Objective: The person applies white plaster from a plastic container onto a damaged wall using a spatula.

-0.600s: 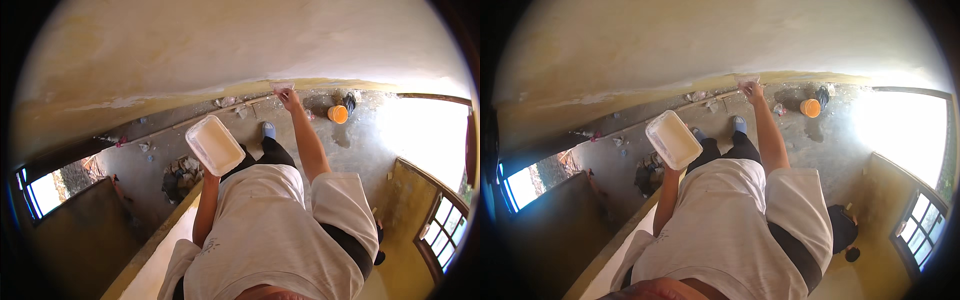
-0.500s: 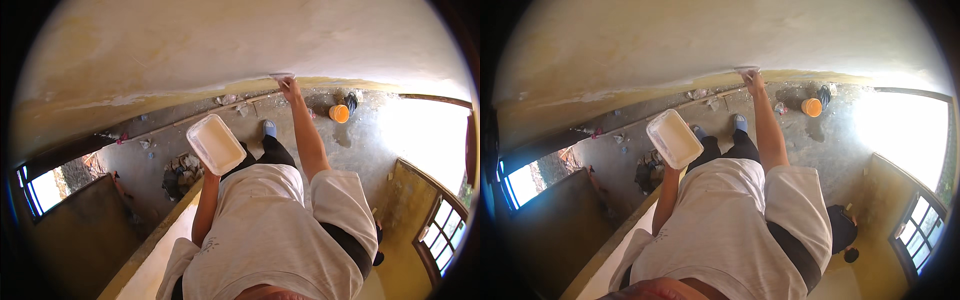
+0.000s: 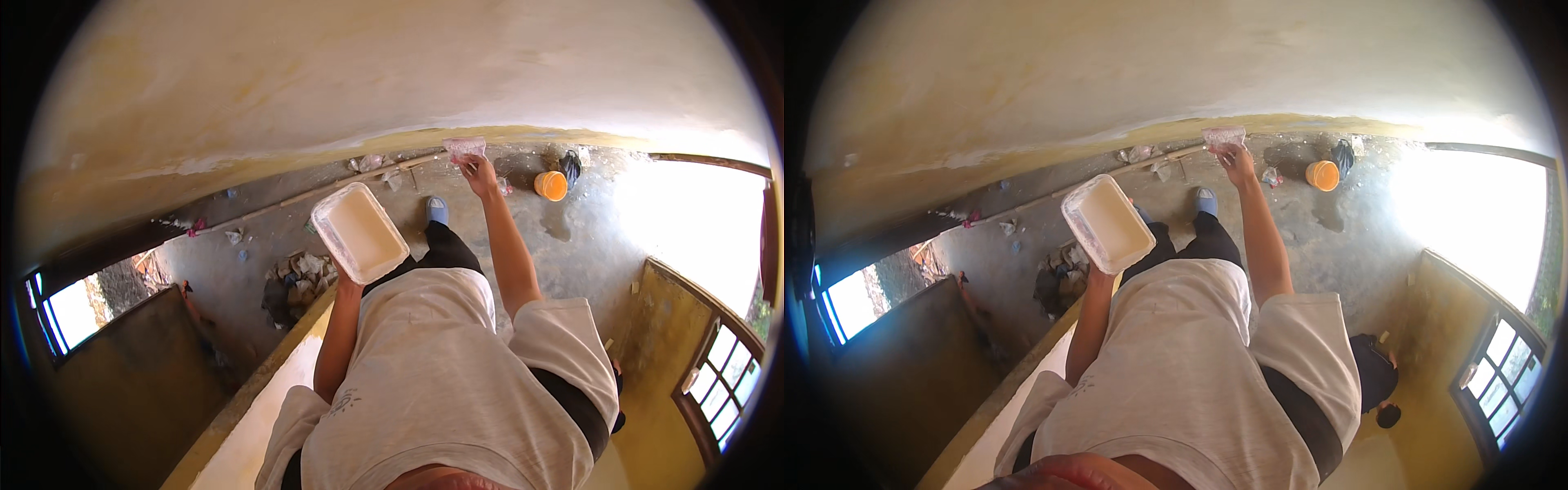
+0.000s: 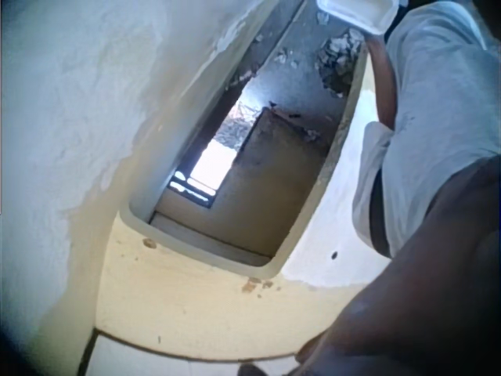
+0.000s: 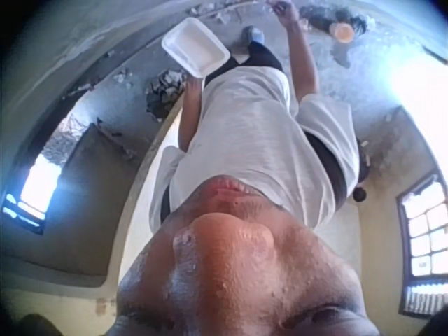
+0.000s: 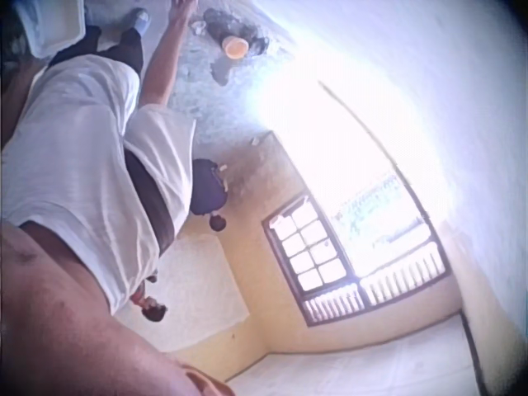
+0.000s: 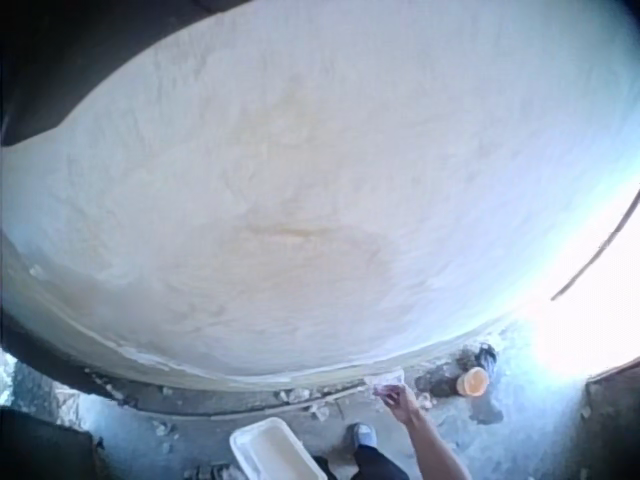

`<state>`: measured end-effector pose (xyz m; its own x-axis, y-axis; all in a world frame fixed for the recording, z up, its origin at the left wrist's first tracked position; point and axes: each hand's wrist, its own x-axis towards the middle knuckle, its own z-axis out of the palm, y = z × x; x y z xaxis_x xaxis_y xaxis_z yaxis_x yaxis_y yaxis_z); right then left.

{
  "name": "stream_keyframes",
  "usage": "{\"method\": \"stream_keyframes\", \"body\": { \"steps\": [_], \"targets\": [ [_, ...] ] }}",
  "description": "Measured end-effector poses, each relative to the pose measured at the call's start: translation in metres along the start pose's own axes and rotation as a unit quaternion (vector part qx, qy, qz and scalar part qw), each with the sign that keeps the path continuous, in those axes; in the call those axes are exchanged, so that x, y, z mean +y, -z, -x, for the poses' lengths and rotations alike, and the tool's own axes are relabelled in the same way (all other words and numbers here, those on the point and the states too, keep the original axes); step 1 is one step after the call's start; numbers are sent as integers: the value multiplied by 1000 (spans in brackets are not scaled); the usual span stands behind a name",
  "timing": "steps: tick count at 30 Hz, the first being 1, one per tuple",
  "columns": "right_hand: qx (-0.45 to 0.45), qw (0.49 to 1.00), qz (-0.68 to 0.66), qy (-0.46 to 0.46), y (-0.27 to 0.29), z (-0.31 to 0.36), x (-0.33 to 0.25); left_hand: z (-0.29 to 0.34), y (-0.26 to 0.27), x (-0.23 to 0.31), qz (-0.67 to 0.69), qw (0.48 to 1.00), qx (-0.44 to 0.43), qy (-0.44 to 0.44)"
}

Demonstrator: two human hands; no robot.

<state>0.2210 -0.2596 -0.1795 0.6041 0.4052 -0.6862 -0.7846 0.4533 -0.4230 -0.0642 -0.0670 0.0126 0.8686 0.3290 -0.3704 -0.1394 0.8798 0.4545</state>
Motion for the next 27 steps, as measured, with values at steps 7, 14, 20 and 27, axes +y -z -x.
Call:
{"method": "stream_keyframes", "body": {
  "steps": [7,14,20,27],
  "targets": [
    [-7,1000,10,11,-34,-49,15,2,24,5,-12,999,42,-12],
    [-92,994,-25,48,-117,30,2,9,46,15,15,999,16,-26],
    [-128,979,-118,109,-214,135,-78,-12,50,26,40,998,-44,-19],
    [-241,945,-147,167,-311,284,-177,-44,58,36,119,991,-61,-10]
  ]
}}
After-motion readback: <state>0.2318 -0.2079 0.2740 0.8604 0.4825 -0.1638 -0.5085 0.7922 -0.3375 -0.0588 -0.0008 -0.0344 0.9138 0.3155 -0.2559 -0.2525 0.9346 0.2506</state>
